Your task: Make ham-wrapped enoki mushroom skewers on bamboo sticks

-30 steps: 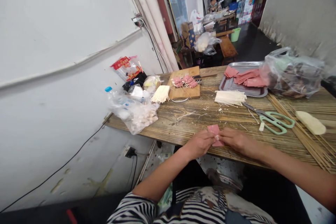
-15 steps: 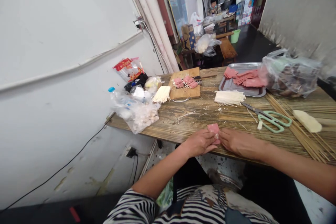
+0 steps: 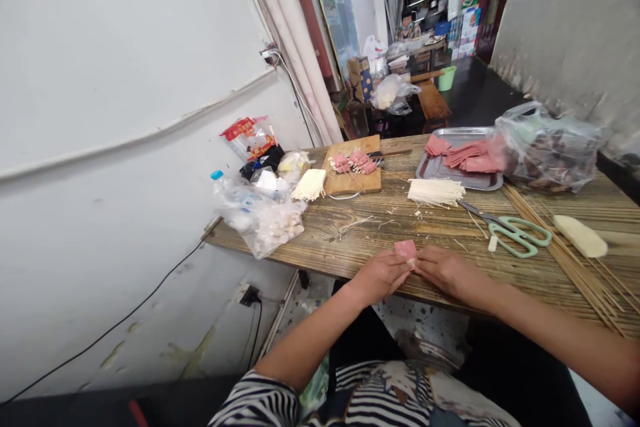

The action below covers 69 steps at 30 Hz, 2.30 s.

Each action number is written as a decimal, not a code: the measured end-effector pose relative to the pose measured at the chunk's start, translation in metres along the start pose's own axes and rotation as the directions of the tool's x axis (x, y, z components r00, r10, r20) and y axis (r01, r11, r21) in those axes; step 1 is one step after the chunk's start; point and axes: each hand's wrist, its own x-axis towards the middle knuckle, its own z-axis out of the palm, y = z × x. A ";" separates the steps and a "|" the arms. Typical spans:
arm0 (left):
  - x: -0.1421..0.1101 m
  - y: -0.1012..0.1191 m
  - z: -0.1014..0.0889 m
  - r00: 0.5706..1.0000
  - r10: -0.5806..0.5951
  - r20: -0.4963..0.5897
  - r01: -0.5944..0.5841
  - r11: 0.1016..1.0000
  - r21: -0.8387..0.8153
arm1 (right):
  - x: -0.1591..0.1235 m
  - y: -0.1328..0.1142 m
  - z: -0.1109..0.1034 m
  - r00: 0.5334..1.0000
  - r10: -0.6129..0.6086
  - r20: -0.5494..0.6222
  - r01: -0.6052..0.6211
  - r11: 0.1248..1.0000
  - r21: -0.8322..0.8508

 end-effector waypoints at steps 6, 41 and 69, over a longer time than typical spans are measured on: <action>0.002 0.002 0.002 0.974 -0.218 -0.066 0.206 0.967 -0.149 | 0.004 0.006 0.004 0.933 0.360 0.014 -0.334 0.850 0.408; 0.007 -0.004 0.007 0.956 -0.292 -0.025 0.288 0.953 -0.092 | 0.016 0.002 0.011 0.940 0.335 -0.063 -0.328 0.940 0.092; 0.011 -0.005 -0.006 0.911 -0.397 0.111 0.409 0.904 -0.122 | 0.012 0.011 0.005 0.979 0.205 0.022 -0.205 0.954 0.219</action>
